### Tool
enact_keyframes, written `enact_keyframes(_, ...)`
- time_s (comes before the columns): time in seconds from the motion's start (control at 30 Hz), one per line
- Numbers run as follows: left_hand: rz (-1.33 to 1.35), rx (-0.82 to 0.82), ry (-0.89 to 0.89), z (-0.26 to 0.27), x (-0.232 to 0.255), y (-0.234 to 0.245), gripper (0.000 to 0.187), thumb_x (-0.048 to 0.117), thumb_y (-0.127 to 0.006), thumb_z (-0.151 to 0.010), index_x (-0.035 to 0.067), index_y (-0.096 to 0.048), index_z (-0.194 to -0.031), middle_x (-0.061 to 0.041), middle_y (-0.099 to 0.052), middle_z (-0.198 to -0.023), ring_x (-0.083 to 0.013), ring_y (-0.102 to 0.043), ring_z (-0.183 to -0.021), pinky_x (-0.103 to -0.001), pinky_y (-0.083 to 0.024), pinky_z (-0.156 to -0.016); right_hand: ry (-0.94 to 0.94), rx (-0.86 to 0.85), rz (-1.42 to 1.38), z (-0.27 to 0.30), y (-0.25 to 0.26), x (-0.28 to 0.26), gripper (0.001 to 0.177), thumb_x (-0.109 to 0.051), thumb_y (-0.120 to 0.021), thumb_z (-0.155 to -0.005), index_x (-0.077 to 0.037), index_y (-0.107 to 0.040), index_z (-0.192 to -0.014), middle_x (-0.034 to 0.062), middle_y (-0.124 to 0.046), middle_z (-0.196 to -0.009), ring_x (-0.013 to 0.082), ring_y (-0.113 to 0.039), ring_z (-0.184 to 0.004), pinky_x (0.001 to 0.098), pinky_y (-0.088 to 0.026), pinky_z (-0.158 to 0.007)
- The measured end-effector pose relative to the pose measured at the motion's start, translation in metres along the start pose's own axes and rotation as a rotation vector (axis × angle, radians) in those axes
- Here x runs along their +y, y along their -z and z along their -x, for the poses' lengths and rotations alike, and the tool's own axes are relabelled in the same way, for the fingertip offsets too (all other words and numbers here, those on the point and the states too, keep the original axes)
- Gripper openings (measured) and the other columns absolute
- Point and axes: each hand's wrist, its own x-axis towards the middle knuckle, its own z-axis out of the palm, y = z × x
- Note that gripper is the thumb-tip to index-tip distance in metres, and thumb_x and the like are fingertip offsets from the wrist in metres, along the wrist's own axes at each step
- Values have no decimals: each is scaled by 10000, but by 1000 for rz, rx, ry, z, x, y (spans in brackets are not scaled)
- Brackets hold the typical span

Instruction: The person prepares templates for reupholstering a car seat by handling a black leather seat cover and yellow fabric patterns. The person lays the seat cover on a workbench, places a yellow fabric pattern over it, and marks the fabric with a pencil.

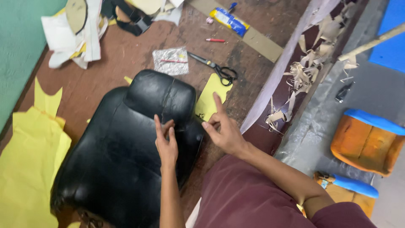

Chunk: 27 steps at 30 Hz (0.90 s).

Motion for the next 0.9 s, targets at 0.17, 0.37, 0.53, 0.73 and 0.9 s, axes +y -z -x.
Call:
enact_keyframes(0.17,-107,201,-51,1,-36,-15,569,-38,-582,-964,96,-480,-1507,-166,-646,-1362,-259,-703,-1042,-349,-566,-949,-12,0,-17,0,-4,0,965,-147,-676,-958,2,2,-1628,86,-737,-810,182,-699,-677,319,-586,-680)
enact_keyframes(0.37,-236,228,-228,7,-46,-22,451,-61,-620,-944,75,-624,-1374,-167,-608,-1353,-347,-603,-1249,-409,-485,-1078,151,-97,129,9,-9,8,543,-116,-708,-987,-36,-541,-1498,145,-768,-1069,174,-738,-831,290,-580,-738)
enact_keyframes(0.53,-549,181,-209,4,-36,-20,411,172,-693,-936,133,-664,-1344,-167,-501,-1491,-375,-412,-1437,-593,-238,-1223,186,-86,34,13,-20,9,184,-104,-694,-964,-15,-613,-1102,286,-534,-1435,167,-725,-835,292,-580,-735)
enact_keyframes(0.73,-590,113,-142,1,-31,-21,511,359,-736,-932,160,-635,-1391,-147,-439,-1574,-375,-313,-1518,-647,-117,-1244,9,-96,-62,9,-20,7,572,-146,-686,-941,54,-458,-1425,98,-722,-945,190,-683,-709,308,-561,-696)
enact_keyframes(0.9,-565,118,-136,1,-38,-22,483,338,-714,-958,162,-628,-1400,-142,-436,-1580,-362,-321,-1521,-647,-114,-1248,102,-346,287,5,-46,27,460,-198,-667,-1002,-224,-561,-1449,105,-706,-927,297,-692,-738,400,-565,-716)
